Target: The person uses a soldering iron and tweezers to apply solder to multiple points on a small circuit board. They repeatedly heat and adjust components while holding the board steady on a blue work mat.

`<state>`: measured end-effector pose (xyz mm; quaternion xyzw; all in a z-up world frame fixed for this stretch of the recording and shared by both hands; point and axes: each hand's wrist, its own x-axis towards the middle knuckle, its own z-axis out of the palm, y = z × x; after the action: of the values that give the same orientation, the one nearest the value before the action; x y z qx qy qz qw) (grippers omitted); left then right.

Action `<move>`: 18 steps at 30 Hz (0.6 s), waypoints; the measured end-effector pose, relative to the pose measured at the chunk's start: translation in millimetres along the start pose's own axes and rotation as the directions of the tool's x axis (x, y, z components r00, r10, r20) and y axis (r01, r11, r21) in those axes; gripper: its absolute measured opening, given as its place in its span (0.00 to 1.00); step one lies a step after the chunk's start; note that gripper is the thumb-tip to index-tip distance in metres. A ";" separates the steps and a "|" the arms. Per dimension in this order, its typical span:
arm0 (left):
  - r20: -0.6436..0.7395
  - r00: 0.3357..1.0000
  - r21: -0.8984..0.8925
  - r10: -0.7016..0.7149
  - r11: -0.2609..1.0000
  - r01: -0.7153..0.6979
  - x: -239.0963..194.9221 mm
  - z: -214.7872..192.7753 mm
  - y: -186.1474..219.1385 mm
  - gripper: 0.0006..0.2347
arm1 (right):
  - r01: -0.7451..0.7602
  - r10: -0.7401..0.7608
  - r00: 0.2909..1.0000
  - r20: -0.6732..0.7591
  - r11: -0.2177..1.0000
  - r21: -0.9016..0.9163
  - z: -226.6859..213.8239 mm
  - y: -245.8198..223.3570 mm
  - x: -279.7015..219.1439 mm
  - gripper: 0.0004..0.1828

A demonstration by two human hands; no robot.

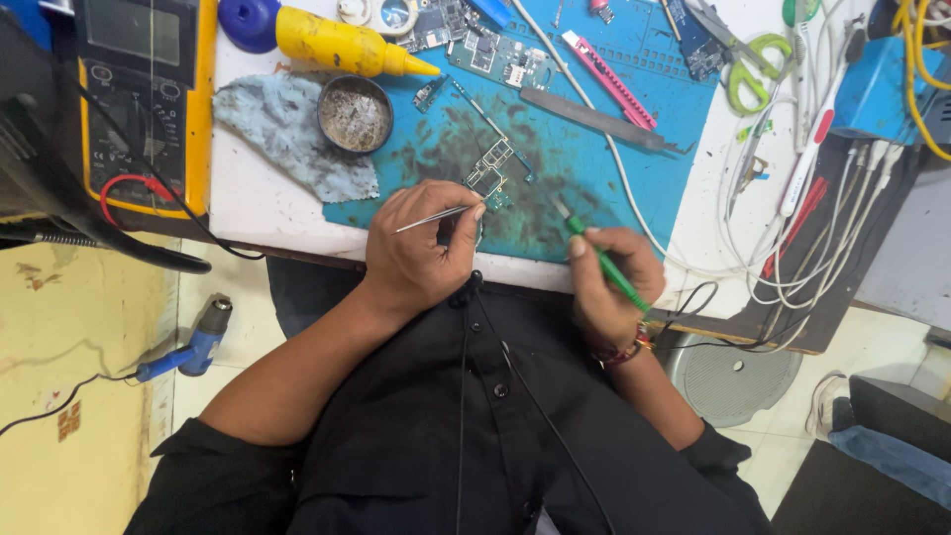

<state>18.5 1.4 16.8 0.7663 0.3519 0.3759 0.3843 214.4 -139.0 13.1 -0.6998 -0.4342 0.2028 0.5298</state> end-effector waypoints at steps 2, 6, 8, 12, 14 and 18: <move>-0.011 1.000 -0.016 0.028 0.999 -0.029 0.8 0.4 0.4 0.06 | -0.034 0.033 0.998 -0.052 0.999 -0.020 -8.3 -7.5 10.0 0.06; -0.015 0.999 -0.001 0.041 0.999 -0.041 -0.4 0.2 -1.1 0.06 | 0.064 -0.069 0.992 -0.104 0.997 -0.051 -26.7 -33.9 24.0 0.02; -0.016 0.999 0.004 0.031 0.999 -0.031 -0.7 1.5 -0.7 0.06 | 0.146 -0.151 0.989 -0.008 0.966 -0.213 -27.4 -43.6 35.1 0.05; -0.035 0.997 -0.005 0.067 0.998 -0.067 -1.6 0.5 -1.7 0.06 | 0.200 -0.184 0.980 0.082 0.844 -0.497 -14.0 -53.6 50.7 0.07; -0.033 0.997 -0.013 0.070 0.997 -0.071 -1.8 1.6 -2.0 0.07 | 0.195 -0.178 0.981 0.080 0.864 -0.464 -14.2 -54.9 51.1 0.08; -0.030 0.998 0.021 0.054 0.998 -0.053 -3.2 0.6 -0.3 0.06 | 0.085 -0.107 0.993 -0.048 0.939 -0.334 -18.7 -41.1 41.5 0.07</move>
<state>17.4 -1.3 15.3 0.7736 0.3408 0.3940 0.3608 234.7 -112.9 64.8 -0.7633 -0.4780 0.0775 0.4277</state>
